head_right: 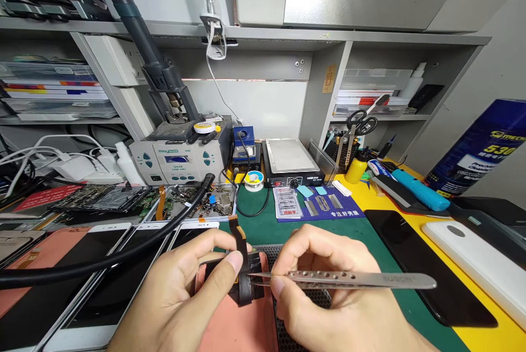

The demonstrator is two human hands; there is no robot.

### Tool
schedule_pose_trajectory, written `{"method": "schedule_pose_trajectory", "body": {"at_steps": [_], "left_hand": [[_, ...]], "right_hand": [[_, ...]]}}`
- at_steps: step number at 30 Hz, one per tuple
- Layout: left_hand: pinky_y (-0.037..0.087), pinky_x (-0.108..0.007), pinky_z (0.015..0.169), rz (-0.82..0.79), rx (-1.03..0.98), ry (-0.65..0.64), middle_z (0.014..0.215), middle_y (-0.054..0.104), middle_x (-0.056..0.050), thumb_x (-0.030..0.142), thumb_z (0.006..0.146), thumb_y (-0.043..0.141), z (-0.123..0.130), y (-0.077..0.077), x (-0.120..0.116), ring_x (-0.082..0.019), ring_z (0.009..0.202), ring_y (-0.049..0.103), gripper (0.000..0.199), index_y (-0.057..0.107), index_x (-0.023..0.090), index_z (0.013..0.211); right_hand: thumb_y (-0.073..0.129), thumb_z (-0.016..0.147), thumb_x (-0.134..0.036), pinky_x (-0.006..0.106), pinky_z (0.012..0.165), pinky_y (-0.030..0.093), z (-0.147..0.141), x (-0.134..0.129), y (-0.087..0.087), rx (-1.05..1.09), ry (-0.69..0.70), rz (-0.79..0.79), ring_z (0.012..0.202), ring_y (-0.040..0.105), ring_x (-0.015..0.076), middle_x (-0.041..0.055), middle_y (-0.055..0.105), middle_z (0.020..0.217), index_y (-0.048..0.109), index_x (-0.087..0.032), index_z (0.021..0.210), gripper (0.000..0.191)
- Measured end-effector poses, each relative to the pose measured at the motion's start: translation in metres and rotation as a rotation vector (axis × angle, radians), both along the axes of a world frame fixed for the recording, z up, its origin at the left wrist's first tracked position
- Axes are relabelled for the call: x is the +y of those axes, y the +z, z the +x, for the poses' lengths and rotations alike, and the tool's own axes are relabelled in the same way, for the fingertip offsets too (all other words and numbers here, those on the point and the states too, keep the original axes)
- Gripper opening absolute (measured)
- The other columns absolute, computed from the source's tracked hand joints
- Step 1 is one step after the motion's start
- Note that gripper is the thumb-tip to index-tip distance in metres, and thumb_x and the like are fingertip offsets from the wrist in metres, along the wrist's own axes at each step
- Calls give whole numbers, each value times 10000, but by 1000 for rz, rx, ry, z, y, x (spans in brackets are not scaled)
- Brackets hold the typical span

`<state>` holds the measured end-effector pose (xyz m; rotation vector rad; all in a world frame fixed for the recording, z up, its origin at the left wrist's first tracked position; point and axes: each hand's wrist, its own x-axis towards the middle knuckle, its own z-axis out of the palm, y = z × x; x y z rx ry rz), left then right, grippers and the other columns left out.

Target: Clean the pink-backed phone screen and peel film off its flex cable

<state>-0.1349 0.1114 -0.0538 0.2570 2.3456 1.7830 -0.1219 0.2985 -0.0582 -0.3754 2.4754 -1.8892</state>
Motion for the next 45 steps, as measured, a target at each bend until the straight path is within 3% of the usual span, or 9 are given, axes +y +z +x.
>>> {"method": "schedule_pose_trajectory", "body": {"at_steps": [18, 33, 45], "left_hand": [[182, -258, 448, -49, 14, 45, 518, 319, 80, 431, 862, 492, 3, 6, 1, -103, 481, 280, 266, 540, 206, 729], [176, -268, 449, 10, 14, -4, 527, 316, 80, 416, 882, 478, 1, 1, 0, -109, 490, 258, 249, 480, 226, 721], [196, -268, 466, 28, 26, 5, 564, 400, 54, 403, 888, 493, 1, -1, 0, -108, 509, 298, 250, 540, 208, 738]], "right_hand": [[661, 822, -199, 199, 492, 523, 0, -4, 6, 20, -50, 32, 521, 623, 142, -16, 670, 584, 609, -230, 693, 142], [652, 813, -189, 211, 497, 500, 2, 0, 3, 7, -41, 54, 526, 600, 144, -21, 652, 589, 596, -233, 694, 138], [656, 812, -189, 211, 500, 507, 2, -1, 4, 3, -42, 41, 526, 597, 142, -20, 656, 594, 590, -232, 700, 137]]}}
